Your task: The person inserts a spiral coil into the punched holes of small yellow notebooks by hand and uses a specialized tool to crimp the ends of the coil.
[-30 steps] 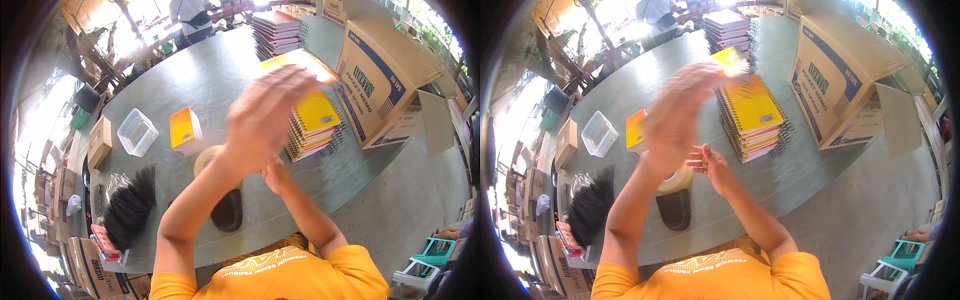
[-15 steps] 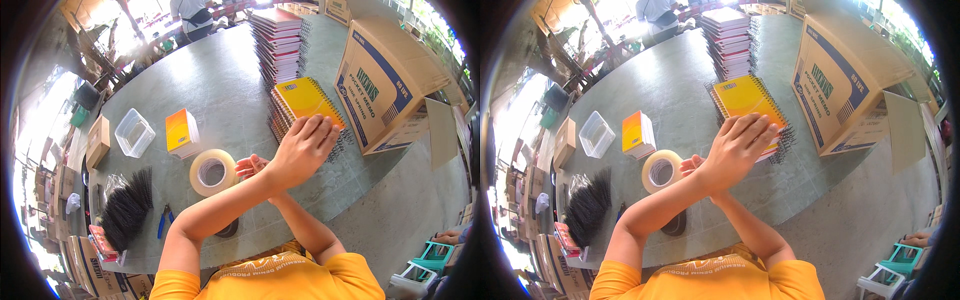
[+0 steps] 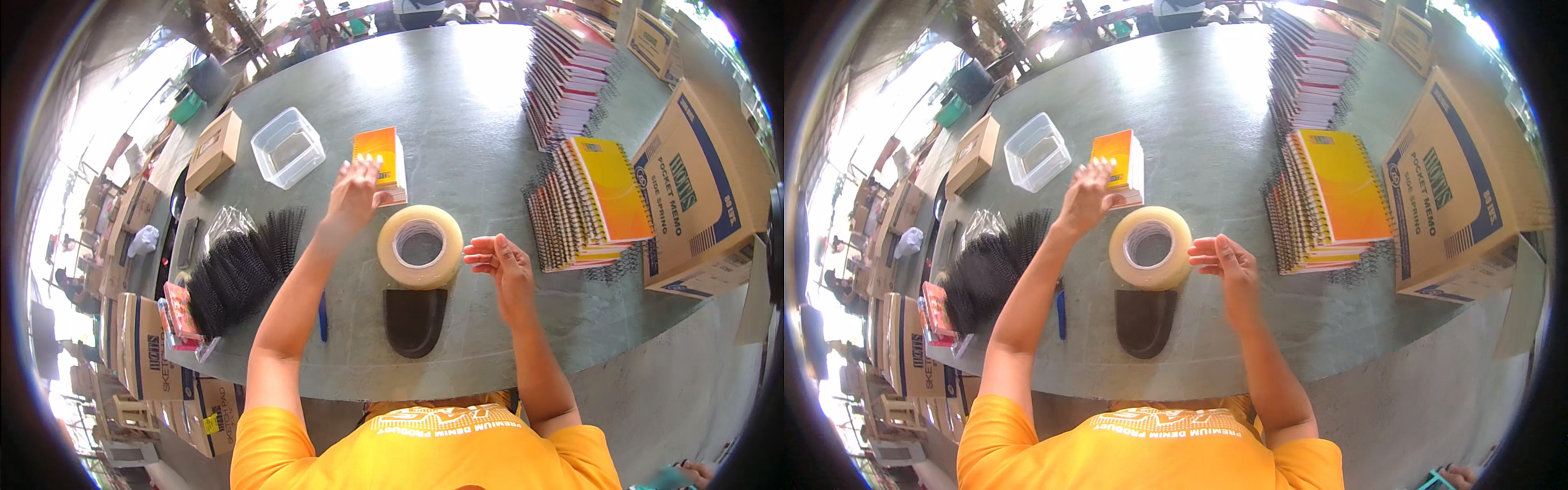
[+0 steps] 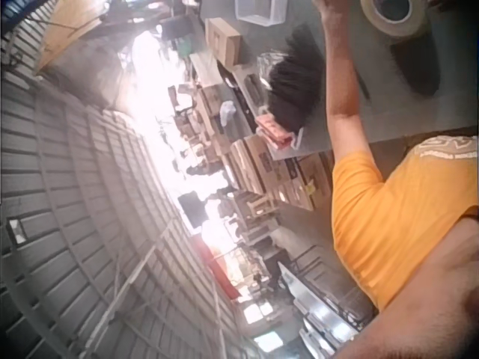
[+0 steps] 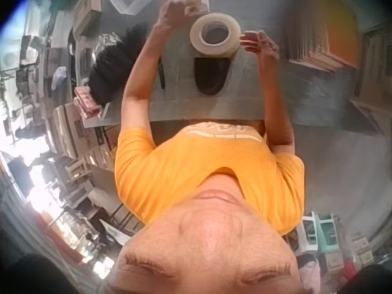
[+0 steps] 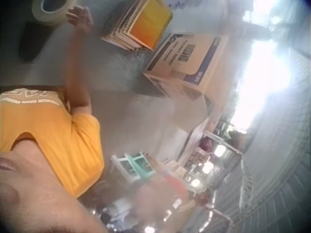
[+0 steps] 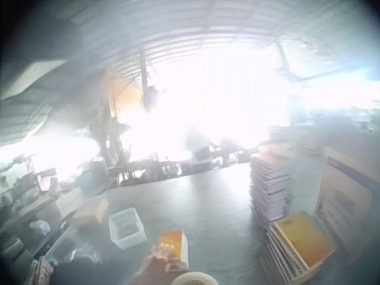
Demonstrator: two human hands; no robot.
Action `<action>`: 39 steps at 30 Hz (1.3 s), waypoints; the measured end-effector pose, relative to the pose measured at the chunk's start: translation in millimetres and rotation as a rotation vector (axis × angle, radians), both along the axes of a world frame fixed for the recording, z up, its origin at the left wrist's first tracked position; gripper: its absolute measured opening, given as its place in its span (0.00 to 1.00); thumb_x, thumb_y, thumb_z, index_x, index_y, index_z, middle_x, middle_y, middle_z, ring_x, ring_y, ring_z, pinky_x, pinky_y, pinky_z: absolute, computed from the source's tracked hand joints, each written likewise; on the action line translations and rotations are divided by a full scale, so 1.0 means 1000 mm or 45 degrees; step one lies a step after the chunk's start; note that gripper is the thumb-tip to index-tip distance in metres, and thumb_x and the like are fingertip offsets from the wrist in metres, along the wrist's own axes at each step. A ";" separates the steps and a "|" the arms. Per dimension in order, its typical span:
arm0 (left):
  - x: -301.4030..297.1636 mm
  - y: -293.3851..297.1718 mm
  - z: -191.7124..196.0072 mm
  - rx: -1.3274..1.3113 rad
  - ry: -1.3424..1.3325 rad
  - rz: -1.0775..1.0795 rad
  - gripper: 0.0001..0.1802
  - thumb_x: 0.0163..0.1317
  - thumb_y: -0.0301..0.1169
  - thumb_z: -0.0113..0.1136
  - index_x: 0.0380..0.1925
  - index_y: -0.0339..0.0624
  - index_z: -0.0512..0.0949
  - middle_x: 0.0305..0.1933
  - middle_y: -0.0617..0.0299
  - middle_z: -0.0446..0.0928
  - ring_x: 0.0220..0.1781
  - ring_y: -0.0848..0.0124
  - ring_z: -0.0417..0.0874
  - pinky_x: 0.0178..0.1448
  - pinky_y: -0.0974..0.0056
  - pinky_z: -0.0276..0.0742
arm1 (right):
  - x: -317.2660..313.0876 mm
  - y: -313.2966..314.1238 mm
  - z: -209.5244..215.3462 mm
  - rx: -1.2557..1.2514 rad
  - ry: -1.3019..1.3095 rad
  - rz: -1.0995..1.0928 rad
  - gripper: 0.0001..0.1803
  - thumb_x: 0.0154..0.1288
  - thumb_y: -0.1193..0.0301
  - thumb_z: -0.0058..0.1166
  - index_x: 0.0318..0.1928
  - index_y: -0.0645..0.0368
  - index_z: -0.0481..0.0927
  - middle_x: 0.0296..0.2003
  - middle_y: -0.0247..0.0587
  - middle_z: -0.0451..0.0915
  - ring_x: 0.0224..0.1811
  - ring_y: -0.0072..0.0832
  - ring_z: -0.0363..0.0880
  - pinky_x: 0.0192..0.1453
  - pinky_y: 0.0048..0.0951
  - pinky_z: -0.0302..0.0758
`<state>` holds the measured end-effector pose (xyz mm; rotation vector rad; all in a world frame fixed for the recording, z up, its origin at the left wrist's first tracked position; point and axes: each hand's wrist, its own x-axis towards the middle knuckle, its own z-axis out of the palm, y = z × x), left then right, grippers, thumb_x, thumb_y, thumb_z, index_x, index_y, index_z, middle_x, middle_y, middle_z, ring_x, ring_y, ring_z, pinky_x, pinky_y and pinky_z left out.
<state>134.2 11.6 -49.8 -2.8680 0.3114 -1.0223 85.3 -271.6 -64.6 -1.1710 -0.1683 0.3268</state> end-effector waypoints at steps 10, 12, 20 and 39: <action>-0.070 -0.057 0.047 0.120 0.211 -0.150 0.11 0.51 0.27 0.56 0.36 0.38 0.77 0.37 0.55 0.78 0.43 0.64 0.78 0.52 0.59 0.68 | 0.003 0.033 0.030 -0.944 -1.243 -0.445 0.13 0.63 0.67 0.54 0.44 0.62 0.80 0.37 0.42 0.83 0.39 0.27 0.81 0.44 0.29 0.74; -0.088 -0.078 0.062 0.004 0.225 -0.346 0.12 0.50 0.27 0.59 0.36 0.38 0.77 0.39 0.55 0.76 0.45 0.62 0.77 0.53 0.58 0.69 | 0.007 0.046 0.041 -1.140 -1.475 -0.351 0.13 0.62 0.69 0.56 0.45 0.62 0.79 0.37 0.42 0.83 0.39 0.27 0.81 0.45 0.29 0.75; -0.092 -0.035 0.034 -1.899 0.310 -0.461 0.19 0.47 0.21 0.70 0.41 0.36 0.75 0.44 0.60 0.77 0.46 0.71 0.78 0.53 0.66 0.73 | 0.030 0.035 0.011 -0.023 -0.349 0.072 0.14 0.58 0.76 0.60 0.46 0.66 0.78 0.36 0.35 0.82 0.39 0.20 0.78 0.45 0.22 0.74; -0.086 -0.060 -0.009 -1.884 0.675 -0.381 0.12 0.48 0.22 0.70 0.33 0.38 0.78 0.32 0.66 0.81 0.34 0.81 0.78 0.41 0.73 0.76 | 0.025 0.038 -0.008 -0.460 -0.525 0.132 0.21 0.49 0.71 0.69 0.44 0.59 0.77 0.34 0.33 0.78 0.36 0.18 0.75 0.41 0.21 0.71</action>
